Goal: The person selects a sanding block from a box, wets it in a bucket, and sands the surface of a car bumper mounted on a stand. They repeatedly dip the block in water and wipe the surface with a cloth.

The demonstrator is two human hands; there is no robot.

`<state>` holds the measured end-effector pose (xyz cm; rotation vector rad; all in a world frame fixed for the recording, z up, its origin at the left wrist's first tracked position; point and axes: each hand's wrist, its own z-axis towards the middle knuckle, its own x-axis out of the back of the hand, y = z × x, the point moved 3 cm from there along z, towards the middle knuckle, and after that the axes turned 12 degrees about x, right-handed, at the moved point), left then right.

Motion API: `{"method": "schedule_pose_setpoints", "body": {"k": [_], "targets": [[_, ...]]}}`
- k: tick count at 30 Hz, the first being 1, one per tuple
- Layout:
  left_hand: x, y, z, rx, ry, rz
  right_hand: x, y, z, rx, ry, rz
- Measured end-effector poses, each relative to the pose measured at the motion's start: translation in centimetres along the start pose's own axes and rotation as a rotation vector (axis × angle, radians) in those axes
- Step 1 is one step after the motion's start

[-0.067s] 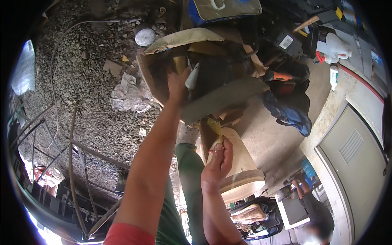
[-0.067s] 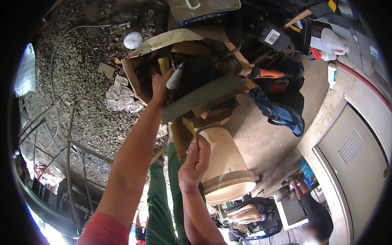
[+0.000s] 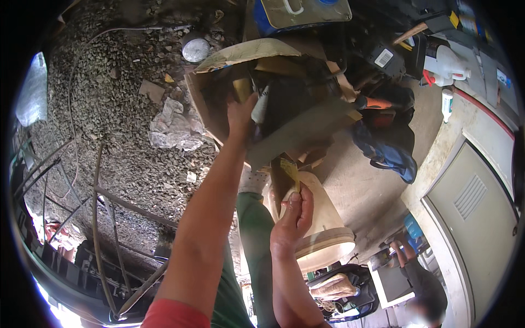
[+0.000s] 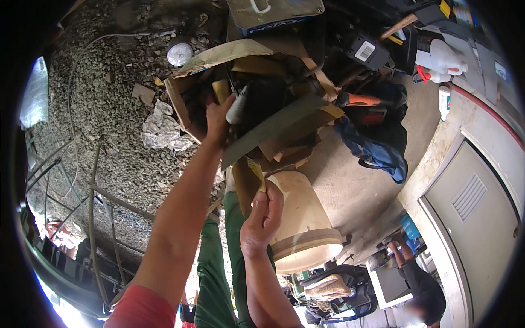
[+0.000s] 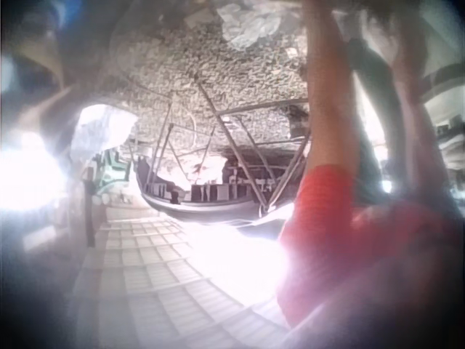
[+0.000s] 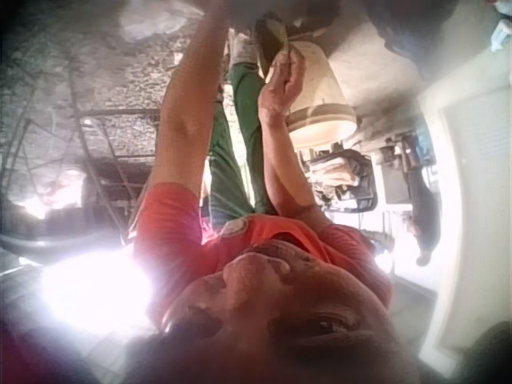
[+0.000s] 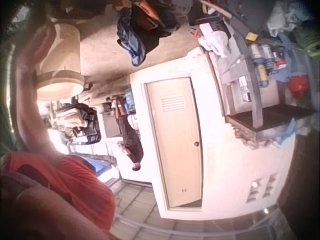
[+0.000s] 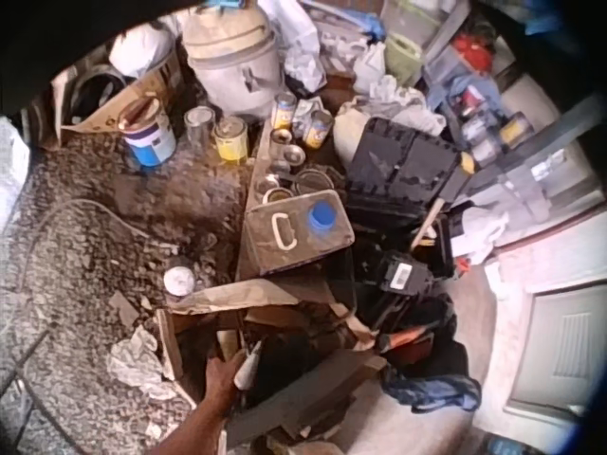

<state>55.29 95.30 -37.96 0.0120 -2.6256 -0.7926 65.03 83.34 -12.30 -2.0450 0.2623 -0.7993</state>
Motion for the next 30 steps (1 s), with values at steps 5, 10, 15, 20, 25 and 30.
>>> {"method": "schedule_pose_setpoints", "body": {"k": [5,10,15,20,25,30], "targets": [[-0.6,-1.4,-4.4,-0.09,-0.313,-0.313,0.3,0.6,-0.5,0.035,0.05,0.052],[-0.6,-2.8,-6.3,-0.038,-0.408,-0.376,0.4,0.9,-0.9,0.009,0.094,0.054],[-0.6,-2.5,-7.2,-0.07,-0.375,-0.401,0.2,0.0,-0.9,-0.015,0.066,0.056],[0.4,-0.9,-8.6,-0.484,0.006,0.27,0.1,0.1,-2.3,0.01,-0.035,0.143],[0.0,-1.5,-9.6,-0.386,-0.231,0.127,-2.8,-1.0,-2.0,0.109,-0.319,0.297],[0.7,-1.9,-8.6,-0.302,-0.163,0.122,-1.6,0.9,-0.8,-0.027,-0.219,0.237]]}}
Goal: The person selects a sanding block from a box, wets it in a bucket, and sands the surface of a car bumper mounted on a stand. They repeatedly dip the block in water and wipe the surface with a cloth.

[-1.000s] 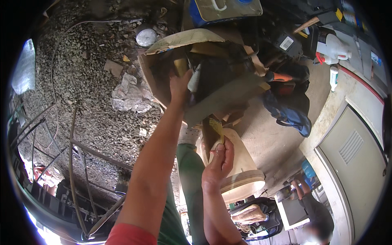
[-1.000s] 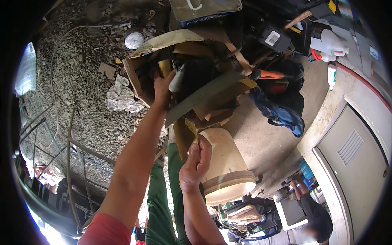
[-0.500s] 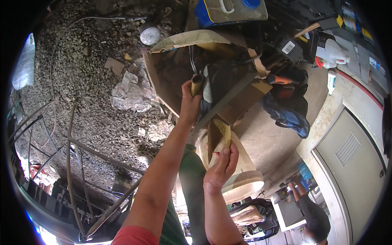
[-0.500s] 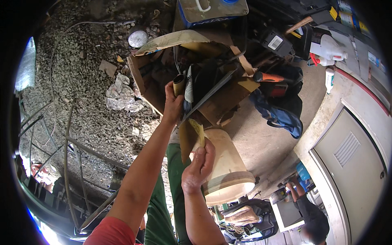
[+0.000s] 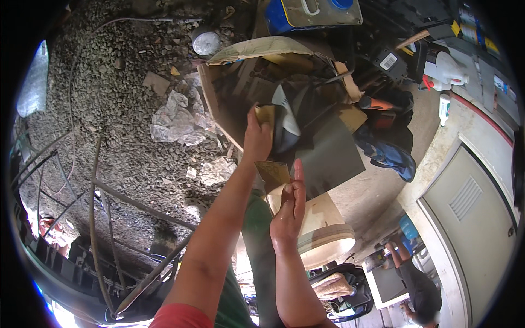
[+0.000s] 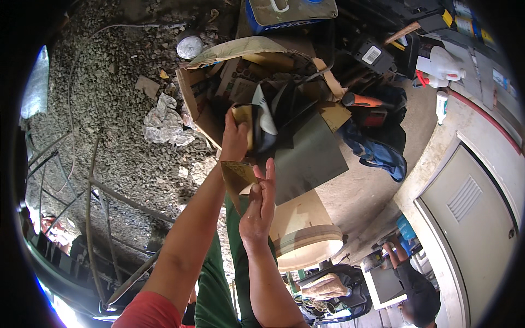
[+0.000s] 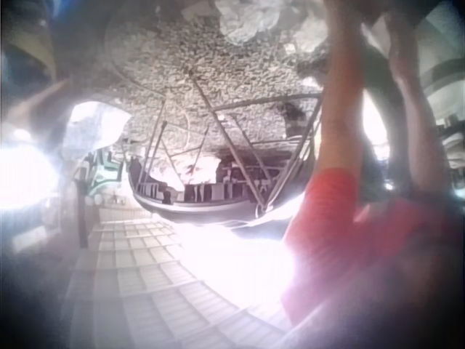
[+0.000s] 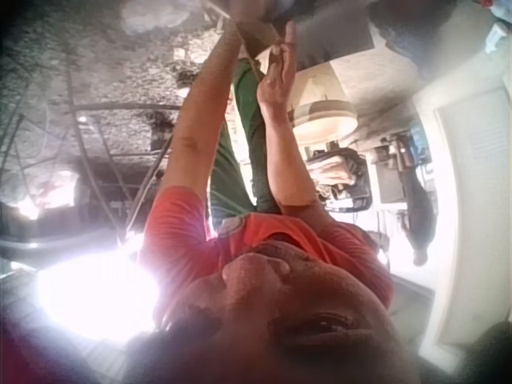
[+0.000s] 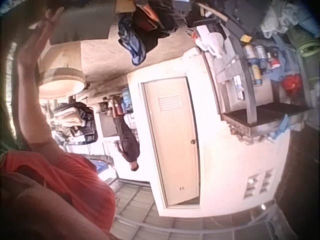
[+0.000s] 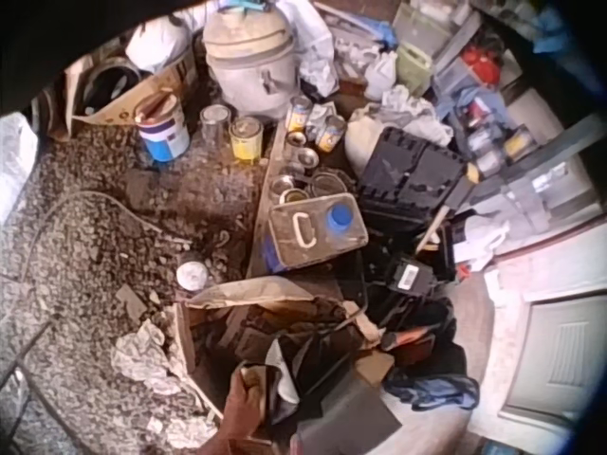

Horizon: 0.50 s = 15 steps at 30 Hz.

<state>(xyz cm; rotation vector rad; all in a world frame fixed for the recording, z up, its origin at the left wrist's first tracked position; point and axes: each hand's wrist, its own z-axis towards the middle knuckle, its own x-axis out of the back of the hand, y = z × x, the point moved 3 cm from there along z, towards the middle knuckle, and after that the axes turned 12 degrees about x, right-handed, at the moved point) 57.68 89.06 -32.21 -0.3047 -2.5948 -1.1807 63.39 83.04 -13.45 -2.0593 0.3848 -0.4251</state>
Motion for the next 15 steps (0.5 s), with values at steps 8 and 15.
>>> {"method": "schedule_pose_setpoints", "body": {"k": [8,15], "targets": [[-0.9,-0.3,0.8,0.326,-0.246,-0.397,0.8,0.4,0.2,-0.051,0.035,-0.125],[-0.3,-0.8,1.5,0.422,-0.188,-0.281,1.3,0.9,0.0,-0.121,0.107,-0.177]]}}
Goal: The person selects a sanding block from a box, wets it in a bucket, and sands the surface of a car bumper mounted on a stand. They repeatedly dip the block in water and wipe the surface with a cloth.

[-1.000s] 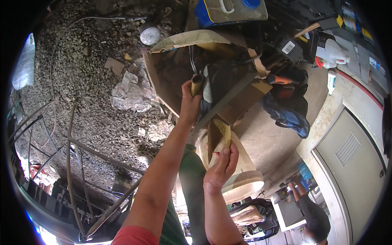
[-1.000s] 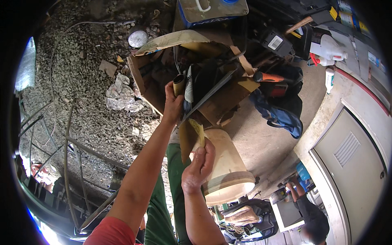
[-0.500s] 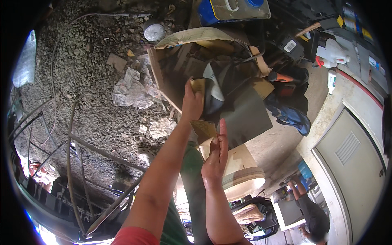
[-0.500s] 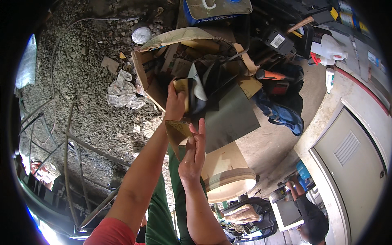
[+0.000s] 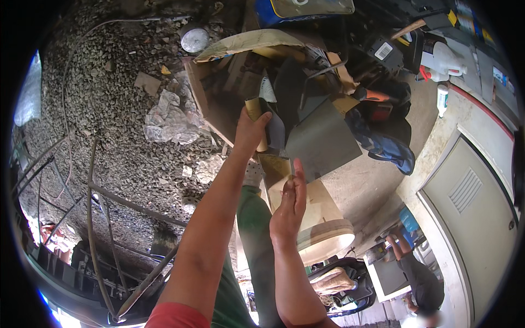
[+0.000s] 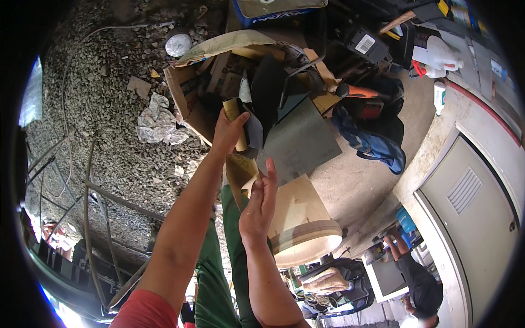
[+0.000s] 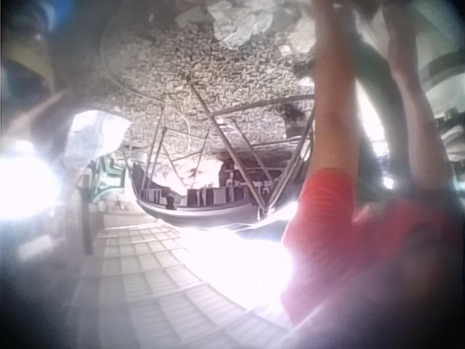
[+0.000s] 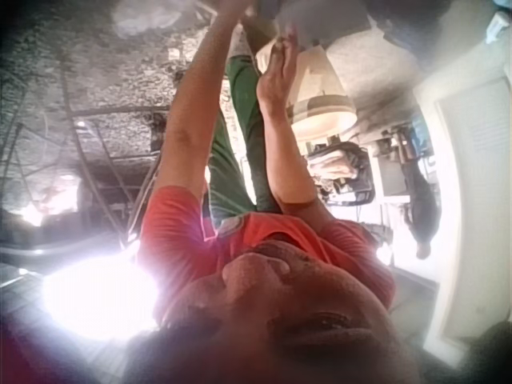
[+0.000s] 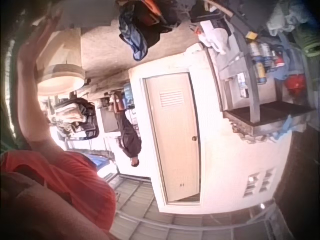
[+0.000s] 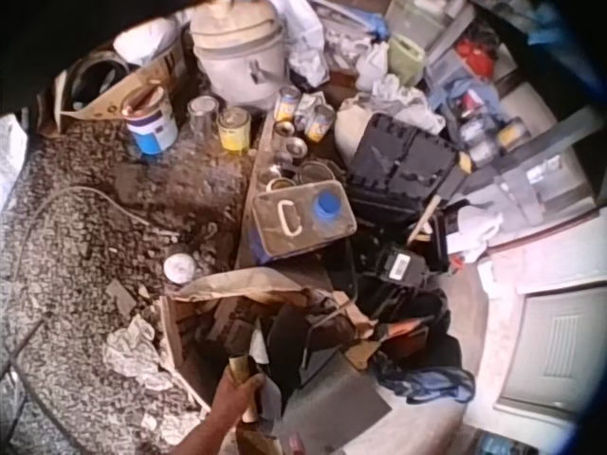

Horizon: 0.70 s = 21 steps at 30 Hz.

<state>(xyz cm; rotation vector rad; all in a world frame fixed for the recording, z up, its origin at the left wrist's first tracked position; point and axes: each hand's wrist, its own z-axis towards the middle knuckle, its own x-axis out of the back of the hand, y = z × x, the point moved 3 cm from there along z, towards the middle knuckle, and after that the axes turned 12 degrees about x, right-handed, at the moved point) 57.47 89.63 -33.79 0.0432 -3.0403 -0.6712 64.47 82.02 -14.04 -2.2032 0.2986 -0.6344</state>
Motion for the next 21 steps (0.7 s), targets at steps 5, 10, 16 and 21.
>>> {"method": "schedule_pose_setpoints", "body": {"k": [5,10,16,21], "targets": [[-0.1,-0.6,0.6,0.14,-0.063,-0.218,0.9,0.3,0.2,-0.107,0.152,0.106],[0.9,-1.2,1.2,0.072,-0.082,-0.229,1.3,0.4,0.4,-0.149,0.246,0.26],[3.3,2.0,-4.6,0.07,-0.183,-0.531,2.2,1.3,0.7,-0.117,0.276,0.236],[8.6,2.6,-11.0,0.064,-0.418,-0.775,0.5,-0.1,0.0,-0.043,0.132,0.279]]}}
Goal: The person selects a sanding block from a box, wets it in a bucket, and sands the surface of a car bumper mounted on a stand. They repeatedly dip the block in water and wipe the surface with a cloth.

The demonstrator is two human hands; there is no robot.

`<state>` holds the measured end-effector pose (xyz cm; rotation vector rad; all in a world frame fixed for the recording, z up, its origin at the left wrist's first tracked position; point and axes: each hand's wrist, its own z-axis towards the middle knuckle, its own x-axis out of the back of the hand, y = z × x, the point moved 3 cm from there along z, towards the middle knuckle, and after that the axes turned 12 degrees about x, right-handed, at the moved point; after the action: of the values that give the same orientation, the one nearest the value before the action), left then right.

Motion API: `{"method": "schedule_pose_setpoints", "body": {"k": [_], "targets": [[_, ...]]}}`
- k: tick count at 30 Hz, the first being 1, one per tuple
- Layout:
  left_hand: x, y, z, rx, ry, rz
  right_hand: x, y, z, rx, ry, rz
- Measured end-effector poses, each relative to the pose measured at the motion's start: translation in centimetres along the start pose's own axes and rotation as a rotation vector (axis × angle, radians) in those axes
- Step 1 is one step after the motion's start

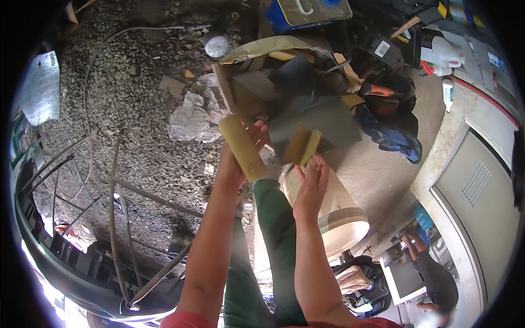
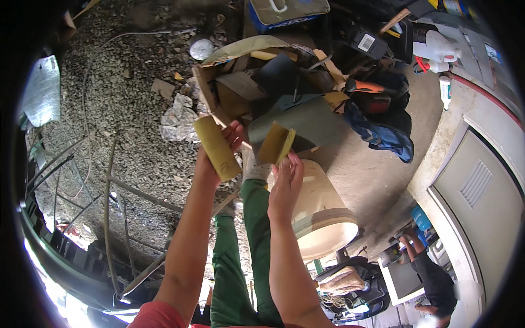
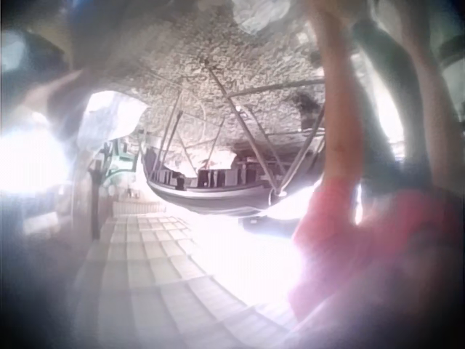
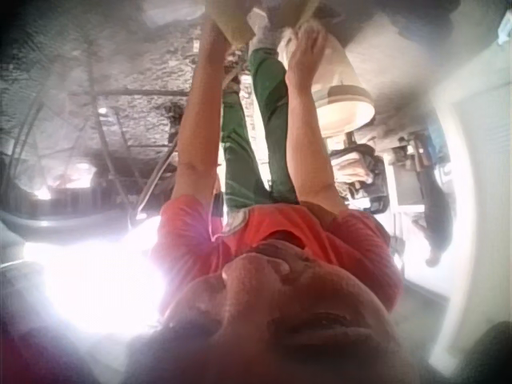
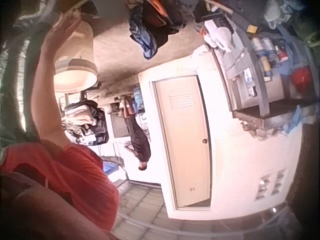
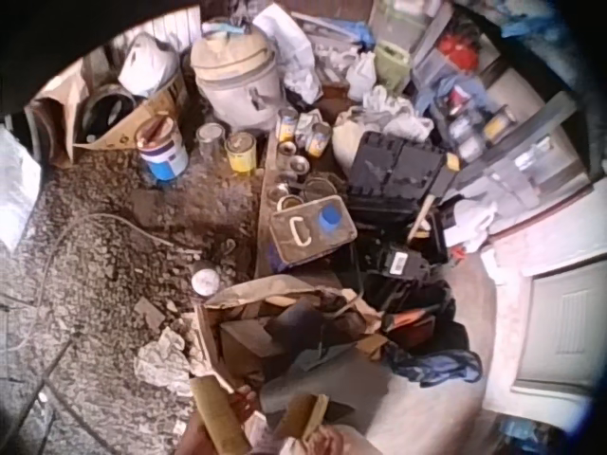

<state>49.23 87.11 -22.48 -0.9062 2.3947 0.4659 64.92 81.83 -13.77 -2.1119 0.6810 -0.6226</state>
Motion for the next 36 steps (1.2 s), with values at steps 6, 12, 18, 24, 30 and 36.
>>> {"method": "schedule_pose_setpoints", "body": {"k": [6,12,18,24,30,36], "targets": [[1.1,2.3,-9.8,0.019,-0.197,-0.135,-2.4,0.5,-2.4,0.09,-0.217,-0.053],[1.5,3.1,-17.7,0.133,-0.316,-0.25,-4.8,0.4,-6.1,0.144,-0.315,-0.041],[3.9,3.1,-20.4,0.136,-0.319,-0.175,-5.2,2.2,-9.7,0.167,-0.39,-0.037],[8.1,1.6,-16.4,-0.049,0.321,0.686,-6.0,4.4,-13.9,-0.233,-0.594,0.101],[3.1,1.1,-10.1,-0.001,0.215,0.716,-5.2,3.6,-11.6,0.0,-0.514,-0.084],[-3.1,3.7,5.2,-0.231,0.156,1.13,-3.0,1.9,-6.1,0.018,-0.063,0.163]]}}
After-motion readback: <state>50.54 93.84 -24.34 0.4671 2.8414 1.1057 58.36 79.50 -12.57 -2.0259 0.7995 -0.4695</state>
